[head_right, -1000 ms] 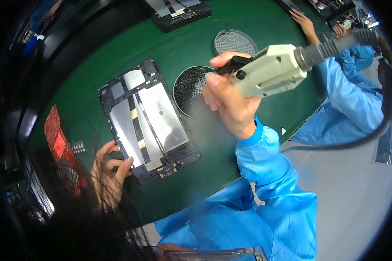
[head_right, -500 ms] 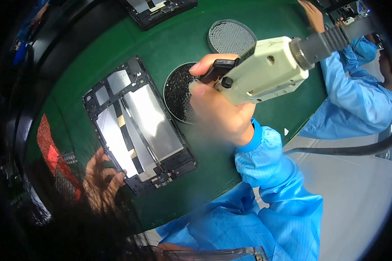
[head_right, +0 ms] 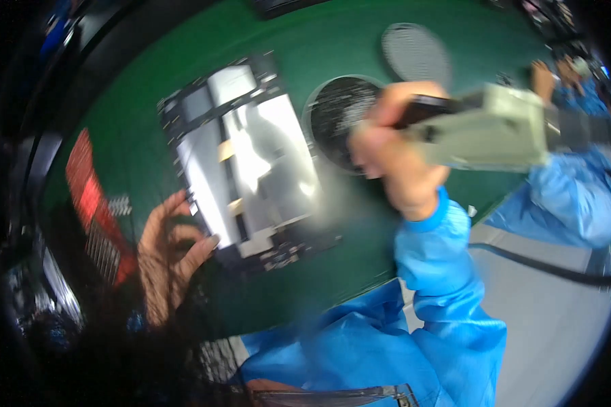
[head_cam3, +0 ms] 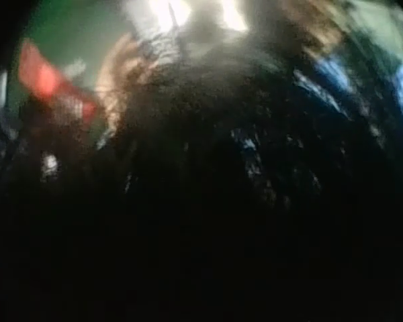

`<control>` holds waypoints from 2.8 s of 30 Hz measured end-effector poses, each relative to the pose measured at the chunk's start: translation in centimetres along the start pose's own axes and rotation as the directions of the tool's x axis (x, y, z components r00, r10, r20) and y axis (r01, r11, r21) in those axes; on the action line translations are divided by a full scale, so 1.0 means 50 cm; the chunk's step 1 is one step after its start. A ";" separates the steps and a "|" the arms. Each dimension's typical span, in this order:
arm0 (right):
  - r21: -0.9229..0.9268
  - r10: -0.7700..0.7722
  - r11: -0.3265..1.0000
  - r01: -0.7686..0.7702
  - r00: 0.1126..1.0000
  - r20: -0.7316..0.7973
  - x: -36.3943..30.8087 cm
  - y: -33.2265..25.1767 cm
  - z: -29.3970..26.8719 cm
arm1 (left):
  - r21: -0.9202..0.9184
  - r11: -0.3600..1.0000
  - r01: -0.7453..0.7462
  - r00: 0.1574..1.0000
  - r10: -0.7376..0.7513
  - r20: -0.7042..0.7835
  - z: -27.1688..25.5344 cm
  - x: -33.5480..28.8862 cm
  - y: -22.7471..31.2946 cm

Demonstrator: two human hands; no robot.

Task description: The person assembles tablet-sized electronic devices by connecting internal ribbon cables and securing components with adhesive strips and screws. The person uses an electric screwdriver and tweezers to complete the assembly.

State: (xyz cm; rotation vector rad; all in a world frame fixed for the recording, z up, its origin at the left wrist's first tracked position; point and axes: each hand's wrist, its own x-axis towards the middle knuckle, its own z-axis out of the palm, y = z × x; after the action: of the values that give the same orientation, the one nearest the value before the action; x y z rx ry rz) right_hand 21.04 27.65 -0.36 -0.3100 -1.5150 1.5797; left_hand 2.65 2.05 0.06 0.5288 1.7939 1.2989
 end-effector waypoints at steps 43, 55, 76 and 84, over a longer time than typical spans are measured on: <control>-0.072 0.192 0.981 -0.179 0.945 0.264 -0.059 0.030 0.301 | -0.097 0.961 -0.260 0.966 0.259 -0.021 0.000 0.012 -0.060; 0.235 0.095 0.957 -0.169 0.950 0.297 -0.054 0.009 0.304 | -0.006 0.956 -0.292 0.956 0.292 0.026 -0.013 -0.002 -0.045; 0.374 0.089 0.903 -0.210 0.945 0.315 -0.047 -0.017 0.291 | 0.088 0.820 -0.566 0.818 0.572 -0.066 0.003 0.010 -0.052; 0.367 0.081 0.910 -0.196 0.949 0.306 -0.048 -0.021 0.287 | 0.104 0.791 -0.603 0.793 0.608 -0.031 0.001 0.010 -0.054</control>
State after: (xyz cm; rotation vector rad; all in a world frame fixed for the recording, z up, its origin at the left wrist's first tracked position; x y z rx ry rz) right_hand 12.65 16.11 2.79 0.0430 -1.3615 2.0707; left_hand 2.76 1.45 -2.64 1.2047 1.8046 1.6758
